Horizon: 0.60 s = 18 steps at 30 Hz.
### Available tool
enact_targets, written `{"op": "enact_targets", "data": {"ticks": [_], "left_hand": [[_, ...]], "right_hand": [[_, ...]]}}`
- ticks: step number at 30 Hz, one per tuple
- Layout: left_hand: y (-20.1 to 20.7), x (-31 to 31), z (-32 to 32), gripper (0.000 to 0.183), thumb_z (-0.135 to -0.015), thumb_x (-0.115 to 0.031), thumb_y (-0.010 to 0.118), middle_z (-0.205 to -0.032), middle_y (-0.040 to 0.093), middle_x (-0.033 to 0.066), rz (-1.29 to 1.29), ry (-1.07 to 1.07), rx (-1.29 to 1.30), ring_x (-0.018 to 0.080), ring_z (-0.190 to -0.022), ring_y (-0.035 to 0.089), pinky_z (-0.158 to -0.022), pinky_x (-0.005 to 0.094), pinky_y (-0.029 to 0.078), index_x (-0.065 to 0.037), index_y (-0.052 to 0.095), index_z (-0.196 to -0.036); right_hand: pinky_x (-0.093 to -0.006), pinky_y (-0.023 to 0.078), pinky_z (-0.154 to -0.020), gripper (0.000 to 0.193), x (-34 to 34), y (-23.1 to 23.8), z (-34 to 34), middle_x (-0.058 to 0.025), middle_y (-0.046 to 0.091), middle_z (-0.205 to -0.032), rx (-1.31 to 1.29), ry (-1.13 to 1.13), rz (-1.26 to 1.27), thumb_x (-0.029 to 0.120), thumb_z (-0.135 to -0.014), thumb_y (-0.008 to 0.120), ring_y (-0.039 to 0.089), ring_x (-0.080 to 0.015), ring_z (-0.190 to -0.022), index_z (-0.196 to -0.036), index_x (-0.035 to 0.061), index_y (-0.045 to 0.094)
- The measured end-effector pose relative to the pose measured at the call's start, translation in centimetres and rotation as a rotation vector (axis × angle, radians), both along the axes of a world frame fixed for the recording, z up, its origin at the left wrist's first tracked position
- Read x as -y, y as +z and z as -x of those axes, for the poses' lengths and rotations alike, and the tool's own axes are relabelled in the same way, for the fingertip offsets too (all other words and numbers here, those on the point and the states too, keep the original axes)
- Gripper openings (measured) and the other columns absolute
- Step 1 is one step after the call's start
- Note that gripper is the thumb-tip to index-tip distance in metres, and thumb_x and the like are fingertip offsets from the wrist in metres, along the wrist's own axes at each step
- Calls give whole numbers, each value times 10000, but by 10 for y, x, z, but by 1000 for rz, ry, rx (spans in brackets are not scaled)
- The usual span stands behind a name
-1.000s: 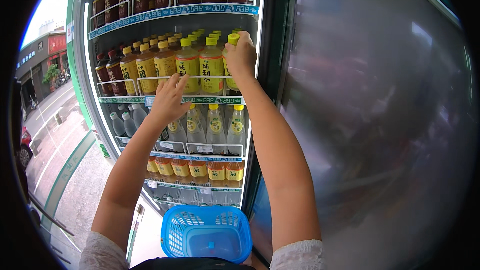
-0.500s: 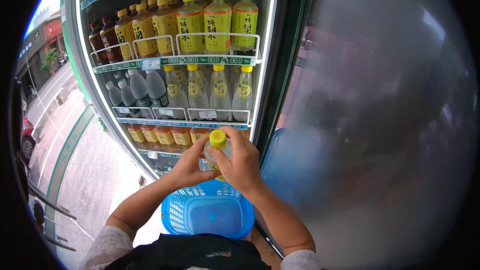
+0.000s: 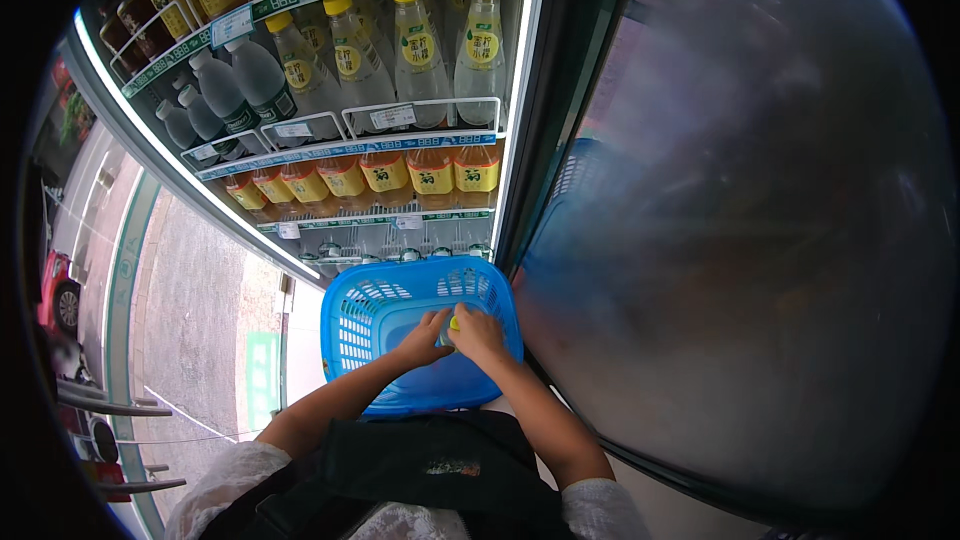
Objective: The person repeatedly takes yellow-labeled bottles from a refrigerated display and places them into a blue shopping basket. The person continues this process until the basket is full.
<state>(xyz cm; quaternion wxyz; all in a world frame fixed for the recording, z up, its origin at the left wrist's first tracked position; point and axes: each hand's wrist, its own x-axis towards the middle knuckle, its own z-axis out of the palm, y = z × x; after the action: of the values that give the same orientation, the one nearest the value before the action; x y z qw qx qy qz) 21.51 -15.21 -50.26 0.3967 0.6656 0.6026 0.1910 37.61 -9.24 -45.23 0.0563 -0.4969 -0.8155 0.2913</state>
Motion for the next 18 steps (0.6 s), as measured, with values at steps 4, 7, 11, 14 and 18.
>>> {"op": "enact_targets", "data": {"ticks": [4, 7, 11, 14, 18], "left_hand": [[-37, 0, -8, 974, -746, -246, 798, -1470, 368, 301, 188, 7, -15, 493, -1304, 448, -1063, 485, 427, -56, 252, -1529], [-51, 6, -7, 979, -757, -259, 786, -1482, 350, 309, 203, -42, 52, 483, -1359, 388, -1096, 493, 393, -51, 235, -1539], [-66, 9, -3, 992, -770, -269, 777, -1516, 309, 307, 212, -52, 85, 469, -1412, 320, -1134, 487, 353, -37, 208, -1548], [-43, 4, 6, 971, -784, -284, 771, -1546, 278, 294, 346, -128, 37, 469, -1423, 303, -1149, 481, 336, -23, 225, -1544], [0, -30, 39, 897, -824, -285, 753, -1543, 304, 273, 205, -137, -61, 441, -1409, 343, -1142, 470, 350, -13, 270, -1528]], "right_hand": [[-502, 564, -701, 381, 9, -51, 4, -233, 705, -885, 94, 23, 26, 235, -836, 715, 702, -403, -829, -1116, 17, 575], [-483, 585, -673, 417, 12, -71, 6, -248, 710, -892, 131, 49, 46, 214, -844, 703, 716, -394, -812, -1172, -10, 578], [-517, 571, -695, 376, 9, -75, 10, -240, 705, -914, 130, 53, 87, 234, -849, 706, 701, -414, -852, -1118, 6, 574], [-525, 565, -733, 378, 1, -65, 9, -224, 707, -968, 244, 130, 146, 270, -849, 708, 696, -410, -894, -1106, 19, 590], [-481, 563, -796, 478, -40, 6, 16, -194, 704, -1070, 195, 117, 117, 343, -835, 730, 695, -371, -953, -1171, 23, 613]]}}
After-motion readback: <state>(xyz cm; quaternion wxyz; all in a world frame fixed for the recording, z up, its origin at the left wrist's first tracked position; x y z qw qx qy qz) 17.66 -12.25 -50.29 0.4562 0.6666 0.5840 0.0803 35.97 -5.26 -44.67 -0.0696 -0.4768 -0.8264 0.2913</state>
